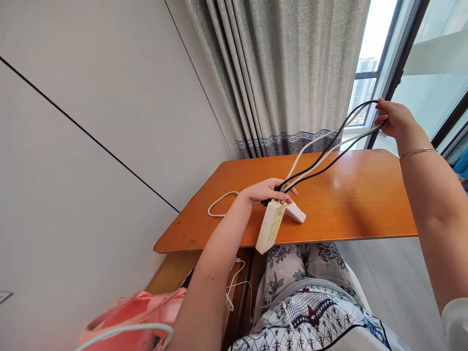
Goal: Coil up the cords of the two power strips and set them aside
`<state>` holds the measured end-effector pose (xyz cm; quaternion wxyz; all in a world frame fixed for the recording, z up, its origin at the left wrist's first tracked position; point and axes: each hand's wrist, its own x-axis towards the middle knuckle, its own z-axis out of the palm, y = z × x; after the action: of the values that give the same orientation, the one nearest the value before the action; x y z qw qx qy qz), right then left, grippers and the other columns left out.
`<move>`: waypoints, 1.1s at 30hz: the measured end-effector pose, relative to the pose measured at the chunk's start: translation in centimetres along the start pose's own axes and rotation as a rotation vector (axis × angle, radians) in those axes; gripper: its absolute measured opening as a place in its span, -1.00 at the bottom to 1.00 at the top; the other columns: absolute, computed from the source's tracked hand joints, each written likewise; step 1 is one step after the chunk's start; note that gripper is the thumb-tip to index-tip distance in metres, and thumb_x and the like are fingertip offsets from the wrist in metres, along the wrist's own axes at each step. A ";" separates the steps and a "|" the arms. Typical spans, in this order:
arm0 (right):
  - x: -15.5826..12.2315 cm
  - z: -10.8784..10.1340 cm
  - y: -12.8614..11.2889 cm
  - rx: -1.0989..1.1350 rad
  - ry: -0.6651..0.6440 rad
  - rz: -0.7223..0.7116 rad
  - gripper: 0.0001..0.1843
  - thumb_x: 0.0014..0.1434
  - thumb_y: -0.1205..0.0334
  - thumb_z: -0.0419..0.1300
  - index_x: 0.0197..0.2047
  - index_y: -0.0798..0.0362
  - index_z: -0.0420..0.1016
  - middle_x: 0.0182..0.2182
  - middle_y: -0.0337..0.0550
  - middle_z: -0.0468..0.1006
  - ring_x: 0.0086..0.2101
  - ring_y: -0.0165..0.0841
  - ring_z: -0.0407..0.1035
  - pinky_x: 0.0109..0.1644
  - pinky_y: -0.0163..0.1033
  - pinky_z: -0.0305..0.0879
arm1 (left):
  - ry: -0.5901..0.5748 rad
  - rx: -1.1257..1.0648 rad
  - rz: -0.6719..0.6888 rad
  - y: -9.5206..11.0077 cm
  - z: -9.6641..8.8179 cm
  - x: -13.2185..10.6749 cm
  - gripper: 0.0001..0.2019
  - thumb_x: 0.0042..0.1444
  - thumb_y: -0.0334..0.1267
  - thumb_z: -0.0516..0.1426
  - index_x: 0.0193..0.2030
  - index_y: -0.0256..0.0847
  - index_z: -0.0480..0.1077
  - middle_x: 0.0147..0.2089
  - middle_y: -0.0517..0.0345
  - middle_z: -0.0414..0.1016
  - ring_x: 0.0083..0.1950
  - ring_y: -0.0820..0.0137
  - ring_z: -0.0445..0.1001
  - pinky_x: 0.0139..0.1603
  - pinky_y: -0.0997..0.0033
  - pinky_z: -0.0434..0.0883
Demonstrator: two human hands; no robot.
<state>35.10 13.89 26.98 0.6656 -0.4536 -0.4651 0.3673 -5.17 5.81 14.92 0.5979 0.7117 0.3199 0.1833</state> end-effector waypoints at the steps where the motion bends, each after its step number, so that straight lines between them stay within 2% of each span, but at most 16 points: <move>1: 0.4 -0.2 0.5 -0.003 0.027 -0.001 -0.65 0.41 0.37 0.10 -0.47 0.04 0.33 -0.53 -0.38 0.18 -0.60 -0.57 -0.10 -0.32 -0.20 0.13 | 0.020 -0.031 0.034 0.1 0.5 -0.1 -0.63 -0.07 -0.08 0.40 -0.19 -0.27 0.55 -0.33 -0.05 0.63 -0.27 0.27 0.59 -0.26 0.38 0.44; 3: 1.2 -0.7 1.9 -0.012 0.043 0.011 -0.69 0.39 0.37 0.12 -0.44 0.04 0.37 -0.51 -0.33 0.25 -0.59 -0.55 -0.02 -0.35 -0.20 0.13 | 0.094 -0.126 0.112 -0.1 1.3 -0.2 -0.66 -0.08 -0.06 0.40 -0.28 -0.25 0.50 -0.36 -0.04 0.61 -0.17 0.19 0.60 -0.16 0.32 0.46; 5: 1.6 -1.5 3.6 -0.022 0.029 0.036 -0.72 0.35 0.36 0.16 -0.44 0.04 0.40 -0.53 -0.29 0.28 -0.58 -0.52 0.03 -0.38 -0.19 0.13 | 0.167 -0.211 0.190 -0.4 2.0 -0.3 -0.66 -0.10 -0.08 0.41 -0.33 -0.24 0.45 -0.39 0.01 0.60 -0.17 0.20 0.60 -0.03 0.23 0.46; 7: 1.6 -2.5 5.7 -0.042 0.003 0.066 -0.73 0.29 0.29 0.24 -0.47 0.02 0.42 -0.59 -0.30 0.24 -0.58 -0.48 0.05 -0.41 -0.18 0.12 | 0.222 -0.275 0.248 -0.5 2.4 -0.4 -0.68 -0.10 -0.12 0.42 -0.34 -0.23 0.43 -0.49 0.13 0.53 -0.30 0.31 0.56 0.12 0.19 0.43; 10: 0.5 -3.8 9.2 -0.099 -0.108 0.108 -0.73 0.12 0.09 0.39 -0.49 -0.01 0.45 -0.64 -0.31 0.22 -0.57 -0.44 0.12 -0.43 -0.19 0.18 | 0.324 -0.416 0.302 -0.1 2.9 -0.7 -0.75 0.01 -0.13 0.35 -0.35 -0.23 0.42 -0.66 0.35 0.24 -0.47 0.42 0.47 0.27 0.14 0.38; 13: -1.8 -4.6 12.9 -0.147 -0.248 0.150 -0.63 -0.10 -0.04 0.50 -0.45 0.01 0.48 -0.51 -0.14 0.46 -0.46 -0.36 0.34 -0.36 -0.19 0.32 | 0.471 -0.590 0.324 0.7 3.2 -0.9 -0.75 0.24 -0.12 0.18 -0.39 -0.20 0.37 -0.68 0.40 0.02 -0.54 0.46 0.39 0.25 0.13 0.43; 15: -3.6 -4.5 15.2 -0.228 -0.336 0.134 -0.50 -0.21 -0.17 0.51 -0.44 0.01 0.45 -0.49 -0.17 0.49 -0.44 -0.36 0.39 -0.29 -0.19 0.38 | 0.557 -0.691 0.346 1.2 3.2 -0.9 -0.71 0.33 -0.14 0.09 -0.41 -0.19 0.34 -0.66 0.40 -0.04 -0.55 0.49 0.35 0.23 0.17 0.45; 17: -5.5 -4.2 17.3 -0.307 -0.385 0.076 -0.41 -0.21 -0.30 0.46 -0.39 0.00 0.42 -0.46 -0.17 0.53 -0.40 -0.33 0.43 -0.22 -0.16 0.42 | 0.626 -0.768 0.375 1.6 3.1 -0.7 -0.69 0.37 -0.13 0.06 -0.40 -0.18 0.33 -0.64 0.40 -0.05 -0.55 0.51 0.34 0.21 0.21 0.47; 20: -8.1 -3.6 19.5 -0.400 -0.386 -0.053 -0.38 -0.11 -0.42 0.33 -0.32 -0.03 0.36 -0.43 -0.11 0.59 -0.33 -0.24 0.50 -0.14 -0.09 0.43 | 0.707 -0.844 0.402 1.9 2.6 -0.4 -0.67 0.39 -0.07 0.04 -0.38 -0.17 0.33 -0.62 0.38 -0.02 -0.54 0.51 0.35 0.15 0.26 0.49; 23: -10.3 -3.7 20.7 -0.572 -0.335 -0.196 -0.50 0.11 -0.35 0.18 -0.26 -0.05 0.34 -0.37 -0.04 0.64 -0.35 -0.19 0.52 -0.21 -0.08 0.41 | 0.748 -0.907 0.424 1.9 2.1 -0.1 -0.67 0.41 -0.11 -0.01 -0.37 -0.17 0.33 -0.62 0.37 0.04 -0.52 0.52 0.35 0.12 0.30 0.51; 27: -12.6 -4.5 20.6 -0.947 -0.249 -0.436 -0.73 0.29 -0.05 0.07 -0.23 -0.05 0.41 -0.35 0.03 0.65 -0.39 -0.13 0.51 -0.34 -0.09 0.33 | 0.796 -0.965 0.398 1.6 1.7 0.4 -0.66 0.44 -0.20 -0.07 -0.38 -0.19 0.32 -0.62 0.35 0.09 -0.52 0.53 0.33 0.08 0.34 0.51; 30: -13.6 -4.8 19.8 -1.123 -0.297 -0.619 -0.73 0.34 0.11 0.00 -0.11 -0.06 0.50 -0.22 0.07 0.68 -0.25 -0.06 0.56 -0.33 -0.11 0.35 | 0.797 -0.962 0.341 1.1 1.5 0.9 -0.64 0.45 -0.20 -0.10 -0.38 -0.19 0.32 -0.62 0.35 0.09 -0.54 0.52 0.32 0.06 0.38 0.51; 33: -14.1 -5.0 18.6 -1.243 -0.385 -0.721 -0.66 0.37 0.23 -0.06 -0.02 -0.09 0.53 -0.15 0.03 0.69 -0.21 -0.12 0.58 -0.36 -0.16 0.33 | 0.770 -0.902 0.299 0.8 1.5 1.1 -0.68 0.41 -0.16 -0.01 -0.37 -0.19 0.34 -0.61 0.36 0.10 -0.56 0.52 0.31 0.02 0.38 0.52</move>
<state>34.45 5.62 4.53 0.2721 -0.4933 -0.8156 -0.1321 -3.22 5.36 15.19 0.6497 0.3082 0.3003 0.6266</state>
